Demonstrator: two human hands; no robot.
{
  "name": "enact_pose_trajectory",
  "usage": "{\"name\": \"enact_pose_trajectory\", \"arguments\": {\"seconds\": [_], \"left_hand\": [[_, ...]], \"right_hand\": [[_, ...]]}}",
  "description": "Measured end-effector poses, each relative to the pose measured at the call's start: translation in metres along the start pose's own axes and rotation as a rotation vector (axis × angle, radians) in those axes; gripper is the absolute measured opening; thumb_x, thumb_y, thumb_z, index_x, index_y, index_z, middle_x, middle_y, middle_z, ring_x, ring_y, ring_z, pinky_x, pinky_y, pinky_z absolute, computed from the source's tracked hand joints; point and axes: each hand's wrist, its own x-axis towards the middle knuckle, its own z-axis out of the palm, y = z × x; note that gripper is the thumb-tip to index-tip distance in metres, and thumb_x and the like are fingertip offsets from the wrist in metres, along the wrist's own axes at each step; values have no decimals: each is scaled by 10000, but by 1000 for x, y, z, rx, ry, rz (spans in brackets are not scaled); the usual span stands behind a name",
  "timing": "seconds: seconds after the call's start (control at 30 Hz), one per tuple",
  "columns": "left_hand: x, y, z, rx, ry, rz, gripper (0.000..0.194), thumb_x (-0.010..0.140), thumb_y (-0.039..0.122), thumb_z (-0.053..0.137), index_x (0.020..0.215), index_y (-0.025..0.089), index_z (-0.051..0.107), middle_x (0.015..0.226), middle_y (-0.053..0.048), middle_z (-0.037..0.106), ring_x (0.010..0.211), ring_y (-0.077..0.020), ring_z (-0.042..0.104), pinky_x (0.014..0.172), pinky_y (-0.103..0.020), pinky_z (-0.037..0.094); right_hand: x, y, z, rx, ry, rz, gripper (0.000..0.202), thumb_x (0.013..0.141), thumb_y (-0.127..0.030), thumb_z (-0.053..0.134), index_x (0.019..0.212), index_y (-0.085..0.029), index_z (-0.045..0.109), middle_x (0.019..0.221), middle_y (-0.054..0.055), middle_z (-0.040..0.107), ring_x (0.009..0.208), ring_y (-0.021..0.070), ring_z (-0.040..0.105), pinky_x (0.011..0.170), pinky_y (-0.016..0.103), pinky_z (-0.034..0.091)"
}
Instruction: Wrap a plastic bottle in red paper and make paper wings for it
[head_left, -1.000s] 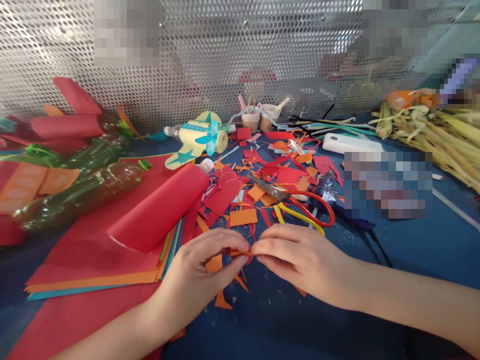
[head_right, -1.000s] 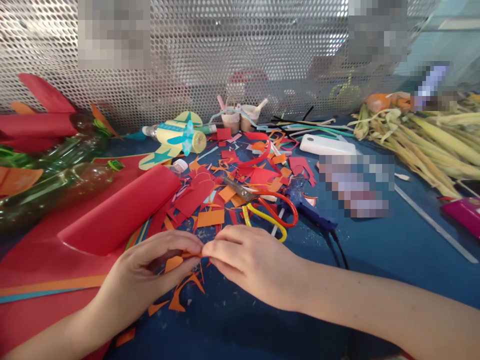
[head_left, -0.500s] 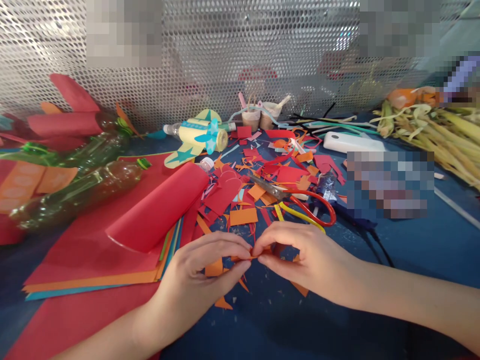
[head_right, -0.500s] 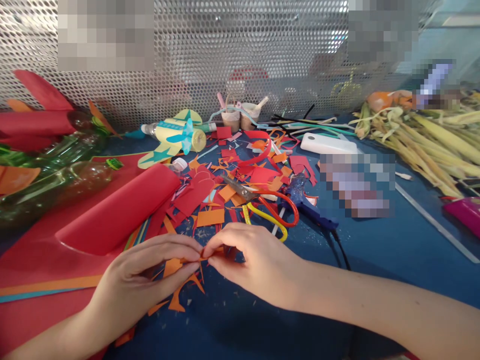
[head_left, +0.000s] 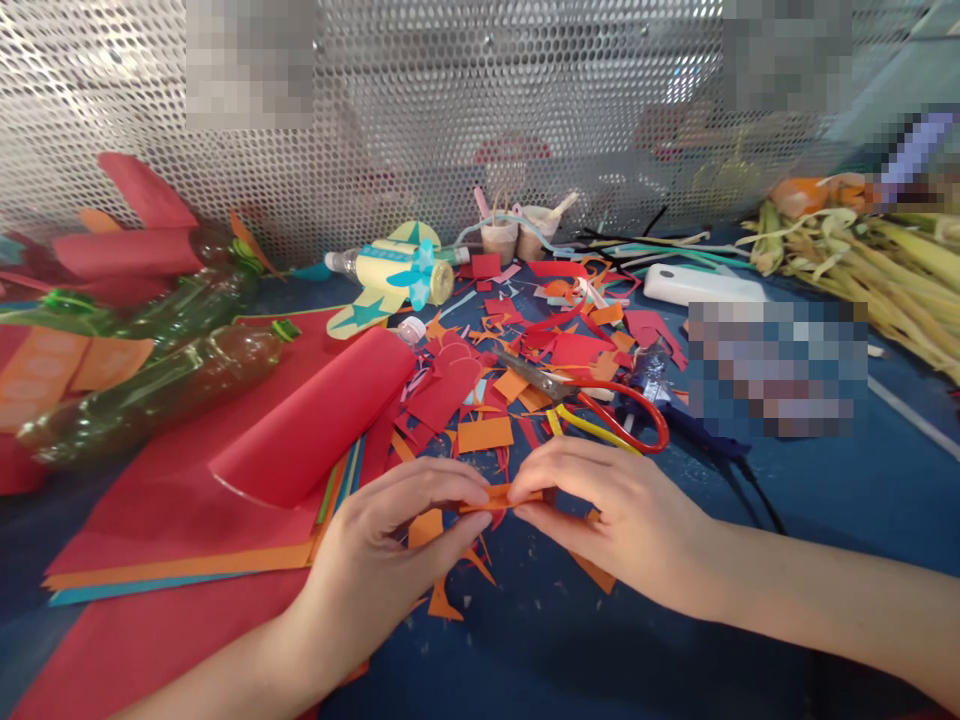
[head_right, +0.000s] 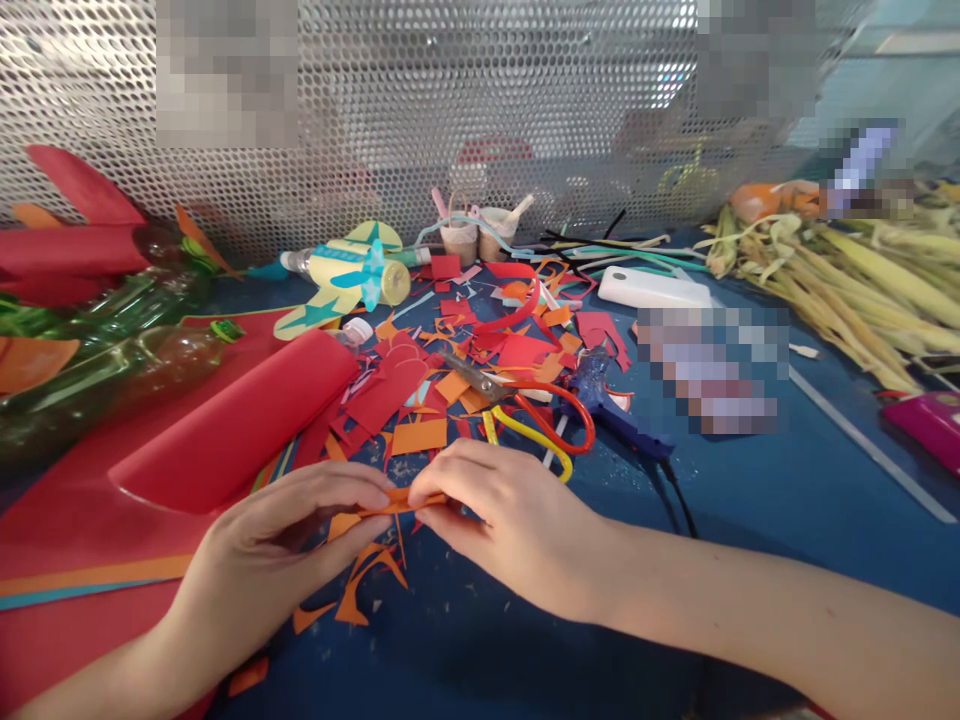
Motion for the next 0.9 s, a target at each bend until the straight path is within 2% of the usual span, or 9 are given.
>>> {"name": "enact_pose_trajectory", "arguments": {"seconds": [0.27, 0.5, 0.6, 0.7, 0.8, 0.9], "left_hand": [[-1, 3, -5, 109, -14, 163, 157, 765, 62, 663, 847, 196, 678, 879, -1, 718, 773, -89, 689, 758, -134, 548], [-2, 6, -3, 97, -4, 151, 150, 758, 81, 681, 838, 208, 671, 872, 13, 717, 749, -87, 689, 737, -139, 556], [-3, 6, -3, 58, 10, 113, 156, 761, 80, 676, 827, 220, 657, 868, 25, 713, 741, -80, 685, 719, -133, 552], [-6, 4, 0, 9, 26, 44, 167, 753, 82, 682, 810, 234, 644, 859, 39, 705, 752, -75, 678, 729, -128, 543], [-7, 5, 3, -89, 27, -77, 191, 747, 67, 674, 795, 248, 641, 846, 50, 697, 786, -75, 671, 760, -123, 534], [-8, 9, 7, -244, 17, -213, 208, 754, 51, 648, 793, 255, 641, 836, 54, 691, 791, -73, 667, 752, -109, 532]], "right_hand": [[0, -2, -2, 58, -20, 67, 61, 855, -127, 613, 883, -179, 629, 859, 14, 658, 780, 103, 633, 740, 195, 517], [2, -5, -4, 160, -37, 184, 58, 820, -115, 644, 836, -170, 641, 851, 0, 645, 774, 79, 620, 737, 162, 496], [3, -8, -6, 186, -45, 242, 9, 832, -159, 645, 832, -168, 644, 842, 1, 651, 771, 81, 625, 727, 162, 500], [3, -9, -8, 179, -40, 227, 26, 841, -164, 631, 818, -166, 642, 850, 9, 653, 792, 89, 627, 743, 174, 499], [3, -10, -7, 171, -29, 188, 51, 819, -116, 630, 803, -164, 635, 884, 18, 651, 838, 94, 625, 786, 182, 489], [3, -11, -4, 199, -18, 219, 104, 783, -68, 625, 761, -169, 615, 889, 16, 643, 840, 98, 620, 767, 183, 496]]}}
